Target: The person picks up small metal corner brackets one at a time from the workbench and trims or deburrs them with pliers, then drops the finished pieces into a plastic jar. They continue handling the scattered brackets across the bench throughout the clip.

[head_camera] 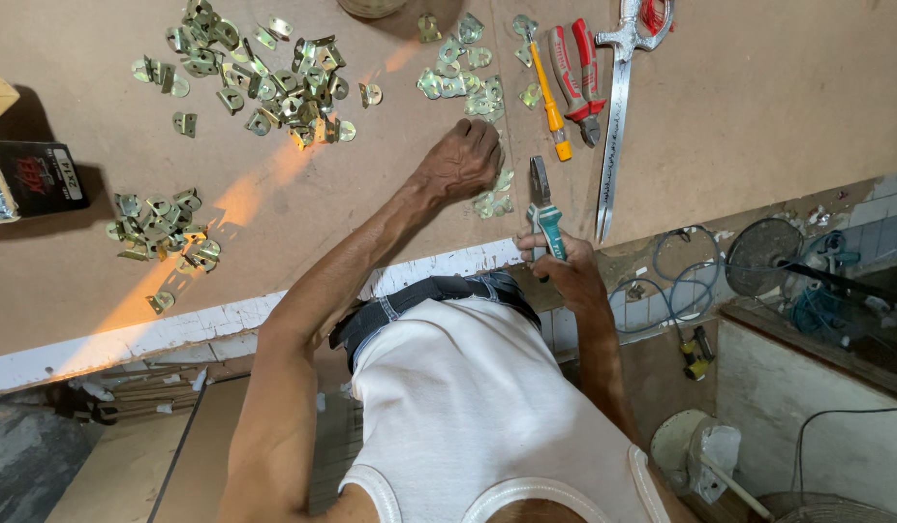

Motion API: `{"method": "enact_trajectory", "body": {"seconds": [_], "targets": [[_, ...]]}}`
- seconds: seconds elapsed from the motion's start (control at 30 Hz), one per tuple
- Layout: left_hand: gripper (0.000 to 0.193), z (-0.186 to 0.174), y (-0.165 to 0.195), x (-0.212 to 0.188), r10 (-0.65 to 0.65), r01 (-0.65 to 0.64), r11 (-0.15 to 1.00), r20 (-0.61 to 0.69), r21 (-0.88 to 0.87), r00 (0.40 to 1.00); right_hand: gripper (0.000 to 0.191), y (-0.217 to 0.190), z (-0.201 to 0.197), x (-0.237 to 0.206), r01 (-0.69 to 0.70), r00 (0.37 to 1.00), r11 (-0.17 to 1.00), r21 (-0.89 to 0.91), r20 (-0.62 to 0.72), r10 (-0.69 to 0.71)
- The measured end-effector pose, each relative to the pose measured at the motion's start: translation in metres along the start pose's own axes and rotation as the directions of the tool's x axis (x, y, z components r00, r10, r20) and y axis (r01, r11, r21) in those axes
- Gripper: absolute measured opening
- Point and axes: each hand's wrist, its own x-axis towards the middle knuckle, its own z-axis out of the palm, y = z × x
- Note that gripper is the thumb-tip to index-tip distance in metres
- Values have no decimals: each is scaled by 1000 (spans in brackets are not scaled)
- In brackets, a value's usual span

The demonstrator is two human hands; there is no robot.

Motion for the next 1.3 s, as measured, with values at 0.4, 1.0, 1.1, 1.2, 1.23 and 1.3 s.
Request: {"method": "enact_trajectory", "body": {"seconds": [0.4, 1.0, 1.1, 1.2, 1.23, 1.3], "targets": [[18, -20, -2, -13, -640, 300, -158, 329, -941, 694, 49, -14, 4, 4, 195, 977, 949, -249, 130, -166], [35, -49, 3, -25, -510, 351, -214, 410, -912, 756, 41, -26, 27, 12, 283, 958, 875, -393, 154, -241], [34, -51, 3, -25, -525, 347, -212, 406, -914, 748, 34, -25, 29, 13, 266, 964, 861, -433, 121, -236], [34, -56, 5, -24, -534, 360, -198, 408, -912, 740, 30, -25, 29, 15, 375, 926, 816, -439, 147, -347], [34, -58, 6, -24, -536, 365, -191, 408, -911, 739, 30, -25, 29, 15, 410, 911, 801, -437, 160, -379], [27, -62, 10, -22, -557, 458, -123, 443, -881, 703, 30, -26, 29, 16, 439, 896, 770, -463, 169, -410]]}}
